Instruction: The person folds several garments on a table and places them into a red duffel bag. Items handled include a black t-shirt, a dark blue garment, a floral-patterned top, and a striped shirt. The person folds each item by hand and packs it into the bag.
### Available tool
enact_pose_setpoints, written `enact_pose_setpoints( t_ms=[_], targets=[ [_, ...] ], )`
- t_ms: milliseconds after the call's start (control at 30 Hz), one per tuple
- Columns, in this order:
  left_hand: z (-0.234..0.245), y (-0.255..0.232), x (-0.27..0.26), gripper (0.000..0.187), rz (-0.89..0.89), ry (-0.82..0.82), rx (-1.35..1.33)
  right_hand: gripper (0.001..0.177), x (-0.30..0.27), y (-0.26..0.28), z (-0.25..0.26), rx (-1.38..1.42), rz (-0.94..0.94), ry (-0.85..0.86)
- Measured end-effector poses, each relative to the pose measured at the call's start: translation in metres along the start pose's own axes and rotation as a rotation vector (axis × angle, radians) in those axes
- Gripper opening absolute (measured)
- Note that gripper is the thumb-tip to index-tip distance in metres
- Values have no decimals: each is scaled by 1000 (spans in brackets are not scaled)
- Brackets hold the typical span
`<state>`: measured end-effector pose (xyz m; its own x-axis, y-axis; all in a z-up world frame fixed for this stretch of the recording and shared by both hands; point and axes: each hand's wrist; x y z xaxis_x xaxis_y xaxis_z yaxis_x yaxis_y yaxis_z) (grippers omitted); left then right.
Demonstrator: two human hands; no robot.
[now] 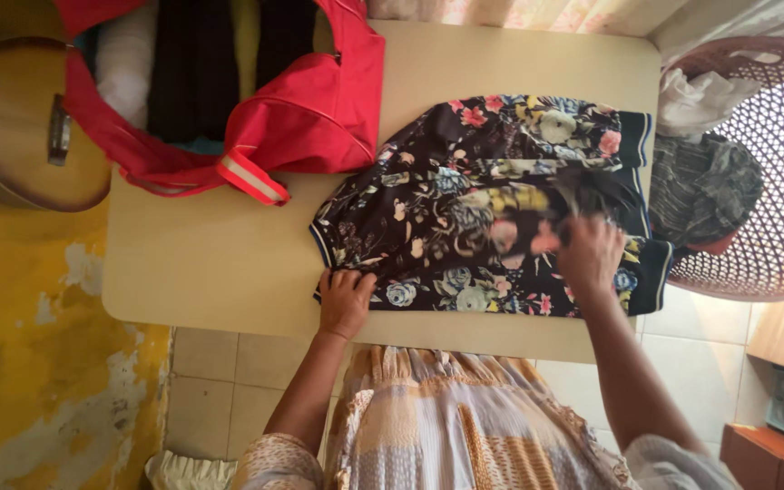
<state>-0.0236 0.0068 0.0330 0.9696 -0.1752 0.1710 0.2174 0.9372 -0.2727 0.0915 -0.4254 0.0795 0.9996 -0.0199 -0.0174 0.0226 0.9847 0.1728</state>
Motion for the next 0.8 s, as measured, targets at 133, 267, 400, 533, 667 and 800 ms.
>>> enact_pose_setpoints(
  t_ms=[133,267,400,533,667,800],
  targets=[
    [2,-12,7,43,26,43,43,26,-54,-34,-50,352,-90,9],
    [-3,-18,21,40,65,31,89,42,-42,-49,-75,571,-394,-152],
    [-4,-27,39,46,23,79,0,92,-11,-49,-79,615,-518,-353],
    [-4,-29,49,53,-27,215,55,102,7,-49,-77,981,-823,-318],
    [-11,-18,48,47,72,206,44,89,14,-62,-66,938,-724,-337],
    [-16,-9,47,42,164,23,-133,42,5,-50,-56,1155,-940,243]
  ],
)
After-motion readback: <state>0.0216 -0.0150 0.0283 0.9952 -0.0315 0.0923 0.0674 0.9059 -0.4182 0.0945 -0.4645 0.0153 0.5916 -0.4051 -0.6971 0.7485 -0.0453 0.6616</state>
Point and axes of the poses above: each hand's wrist, its own x-axis towards the middle knuckle, its own z-axis out of the back of the hand, y = z × x, and after that the axes turned 4 degrees about x, right-handed
